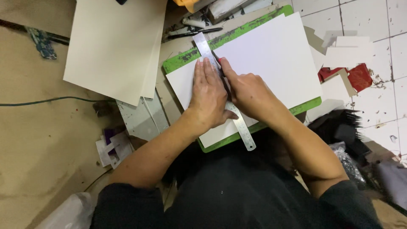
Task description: Cutting sheets of paper using a utility knife and a metal ruler on a cutting mat
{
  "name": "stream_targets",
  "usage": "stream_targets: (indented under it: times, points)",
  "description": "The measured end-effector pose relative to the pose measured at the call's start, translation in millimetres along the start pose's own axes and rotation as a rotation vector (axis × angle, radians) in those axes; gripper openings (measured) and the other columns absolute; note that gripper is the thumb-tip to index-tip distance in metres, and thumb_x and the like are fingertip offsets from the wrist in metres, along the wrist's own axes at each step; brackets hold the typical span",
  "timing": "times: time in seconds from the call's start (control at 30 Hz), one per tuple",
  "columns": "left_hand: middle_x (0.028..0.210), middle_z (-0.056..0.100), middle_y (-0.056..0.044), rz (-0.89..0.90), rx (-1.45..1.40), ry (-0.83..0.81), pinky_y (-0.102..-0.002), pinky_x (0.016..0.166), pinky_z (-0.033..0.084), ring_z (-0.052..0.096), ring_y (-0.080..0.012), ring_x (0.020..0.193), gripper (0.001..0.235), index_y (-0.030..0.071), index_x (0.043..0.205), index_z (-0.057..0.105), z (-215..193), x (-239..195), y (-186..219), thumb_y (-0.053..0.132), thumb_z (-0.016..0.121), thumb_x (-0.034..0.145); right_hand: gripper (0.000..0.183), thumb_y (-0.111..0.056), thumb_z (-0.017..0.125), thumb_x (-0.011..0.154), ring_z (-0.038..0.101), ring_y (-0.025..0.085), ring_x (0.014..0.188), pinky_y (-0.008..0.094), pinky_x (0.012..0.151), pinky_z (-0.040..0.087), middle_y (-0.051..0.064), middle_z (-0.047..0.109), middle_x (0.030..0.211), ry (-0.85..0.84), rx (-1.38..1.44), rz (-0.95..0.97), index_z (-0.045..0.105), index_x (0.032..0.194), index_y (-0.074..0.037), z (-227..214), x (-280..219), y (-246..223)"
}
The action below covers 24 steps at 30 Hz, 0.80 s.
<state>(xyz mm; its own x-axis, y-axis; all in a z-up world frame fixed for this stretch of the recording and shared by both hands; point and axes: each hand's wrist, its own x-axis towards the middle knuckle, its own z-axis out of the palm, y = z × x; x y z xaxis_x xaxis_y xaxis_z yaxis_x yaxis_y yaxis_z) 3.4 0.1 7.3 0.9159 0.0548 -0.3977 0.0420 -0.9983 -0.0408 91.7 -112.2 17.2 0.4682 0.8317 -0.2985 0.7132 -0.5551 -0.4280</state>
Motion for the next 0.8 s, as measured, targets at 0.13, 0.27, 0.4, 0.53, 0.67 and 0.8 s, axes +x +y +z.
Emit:
stream_targets:
  times: [0.13, 0.27, 0.4, 0.53, 0.67, 0.8]
  points:
    - [0.151, 0.029, -0.05, 0.005, -0.007, 0.027, -0.069, 0.123, 0.0, 0.026, -0.0611, 0.146, 0.153, -0.024, 0.146, 0.034, -0.9, -1.4, -0.7, 0.096, 0.069, 0.058, 0.063, -0.012, 0.045, 0.1, 0.072, 0.049, 0.072, 0.057, 0.07, 0.055, 0.027, 0.068, 0.072, 0.002, 0.03, 0.003, 0.031, 0.161, -0.008, 1.7, -28.2, -5.7]
    - [0.156, 0.029, -0.044, -0.012, 0.25, -0.012, -0.065, 0.121, 0.008, 0.021, -0.055, 0.149, 0.154, -0.013, 0.153, 0.033, 3.8, -1.4, -3.0, 0.113, 0.036, 0.064, 0.078, -0.016, 0.053, 0.096, 0.06, 0.048, 0.066, 0.054, 0.062, 0.045, 0.023, 0.063, 0.08, -0.108, 0.169, 0.078, 0.015, 0.164, -0.007, 18.7, -108.5, -10.9]
    - [0.154, 0.031, -0.047, -0.002, 0.297, 0.059, -0.067, 0.12, 0.004, 0.024, -0.0578, 0.148, 0.155, -0.015, 0.152, 0.037, 14.3, -0.8, -3.3, 0.114, 0.031, 0.066, 0.089, -0.007, 0.048, 0.092, 0.063, 0.047, 0.065, 0.058, 0.061, 0.047, 0.017, 0.058, 0.082, -0.33, 0.116, 0.302, 0.004, 0.169, -0.021, 36.2, -182.3, -13.9]
    - [0.155, 0.027, -0.047, -0.004, 0.287, 0.018, -0.067, 0.12, 0.003, 0.022, -0.0569, 0.149, 0.155, -0.016, 0.153, 0.031, 11.1, 0.5, -4.1, 0.113, 0.031, 0.067, 0.092, 0.005, 0.053, 0.089, 0.049, 0.024, 0.052, 0.045, 0.049, 0.039, 0.007, 0.049, 0.069, -0.224, 0.087, 0.186, 0.008, 0.167, -0.01, 57.0, -228.5, -7.1]
    - [0.155, 0.027, -0.047, -0.009, 0.286, -0.003, -0.067, 0.12, 0.003, 0.023, -0.0572, 0.148, 0.156, -0.016, 0.153, 0.03, 5.1, -0.2, -1.9, 0.113, 0.034, 0.066, 0.093, -0.007, 0.052, 0.09, 0.057, 0.027, 0.056, 0.043, 0.054, 0.046, 0.006, 0.059, 0.075, -0.369, 0.027, 0.278, 0.005, 0.168, -0.021, 35.1, -228.2, -0.8]
    - [0.156, 0.024, -0.046, 0.004, 0.278, -0.102, -0.066, 0.12, 0.006, 0.02, -0.0578, 0.148, 0.151, -0.015, 0.153, 0.027, -11.2, -2.8, -2.5, 0.111, 0.036, 0.07, 0.072, -0.012, 0.056, 0.103, 0.054, 0.026, 0.056, 0.045, 0.056, 0.043, 0.01, 0.058, 0.075, 0.118, 0.15, 0.12, 0.021, 0.166, -0.019, -15.0, -182.7, -16.9]
